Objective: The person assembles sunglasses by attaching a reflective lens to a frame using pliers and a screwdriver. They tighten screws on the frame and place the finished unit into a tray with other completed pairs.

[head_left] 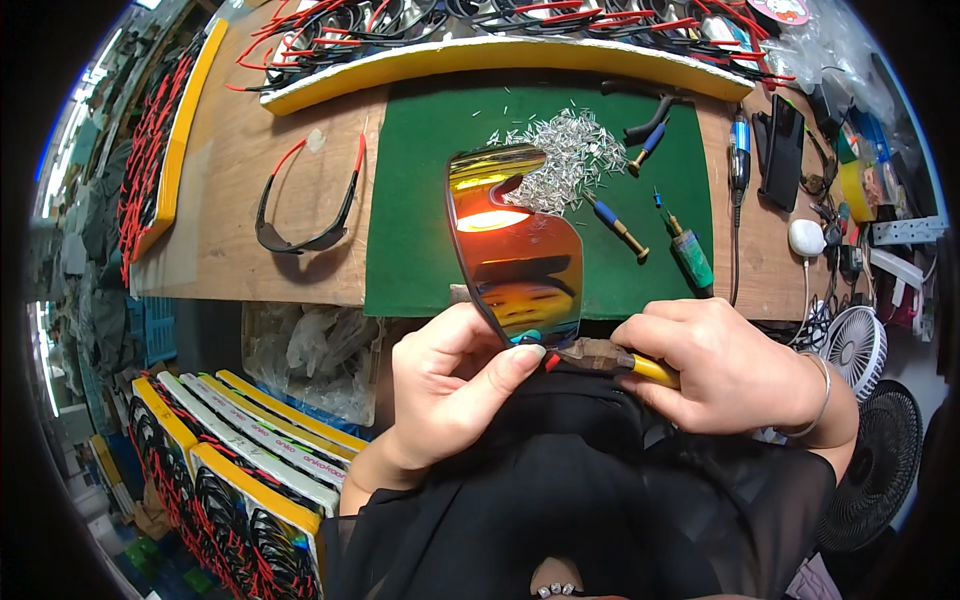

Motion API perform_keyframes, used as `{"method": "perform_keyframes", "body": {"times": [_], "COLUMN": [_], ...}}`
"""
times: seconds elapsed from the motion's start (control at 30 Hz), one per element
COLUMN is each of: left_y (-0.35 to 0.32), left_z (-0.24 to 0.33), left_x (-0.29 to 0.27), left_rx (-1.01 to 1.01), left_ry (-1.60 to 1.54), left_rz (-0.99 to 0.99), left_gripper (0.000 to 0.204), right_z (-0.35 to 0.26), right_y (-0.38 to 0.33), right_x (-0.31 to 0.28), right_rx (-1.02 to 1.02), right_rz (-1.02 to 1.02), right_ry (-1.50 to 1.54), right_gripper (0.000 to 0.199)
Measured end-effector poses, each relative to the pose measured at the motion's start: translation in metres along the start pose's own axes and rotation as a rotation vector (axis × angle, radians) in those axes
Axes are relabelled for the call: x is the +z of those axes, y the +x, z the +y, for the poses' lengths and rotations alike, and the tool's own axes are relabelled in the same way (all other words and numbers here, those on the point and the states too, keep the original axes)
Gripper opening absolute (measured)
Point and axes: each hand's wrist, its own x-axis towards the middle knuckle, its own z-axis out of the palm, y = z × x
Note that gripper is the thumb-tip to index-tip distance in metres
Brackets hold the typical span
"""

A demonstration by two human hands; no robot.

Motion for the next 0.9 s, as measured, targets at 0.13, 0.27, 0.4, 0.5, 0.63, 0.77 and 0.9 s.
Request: {"method": "perform_keyframes", "body": {"times": [0.13,0.27,0.4,0.5,0.63,0.77,0.9], "left_y": [0.003,0.006,0.002,0.002,0.002,0.0,0.003], "left_z": [0.001,-0.002,0.002,-0.002,-0.004,-0.004,0.001], "left_x": [-0.01,-0.012,-0.001,-0.001,-0.001,-0.001,-0.009], "left_rx": [-0.089,-0.125,-0.005,0.101,0.118,0.101,-0.024], "left_ry": [-0.1,-0.181,-0.085,0.048,0.095,0.078,-0.01], "left_rz": [-0.056,-0.061,0.037,0.036,0.015,0.024,-0.037], "left_gripper": [0.018,0.017,0.014,0.012,0.012,0.012,0.013], "right_z": [0.006,0.009,0.008,0.005,0.003,0.002,0.0], "right_y": [0.003,0.007,0.006,0.005,0.004,0.007,0.003], "right_x": [0.01,0.012,0.013,0.003,-0.002,-0.008,0.0], "right_rx": [-0.215,-0.333,-0.23,-0.137,-0.058,0.005,-0.117], "right_rz": [0.286,0.49,0.358,0.185,0.056,-0.082,0.119], "right_ry": [-0.354,-0.677,-0.321,-0.109,0.04,0.134,-0.113], "right_gripper": [0.016,0.015,0.021,0.023,0.02,0.021,0.016]}}
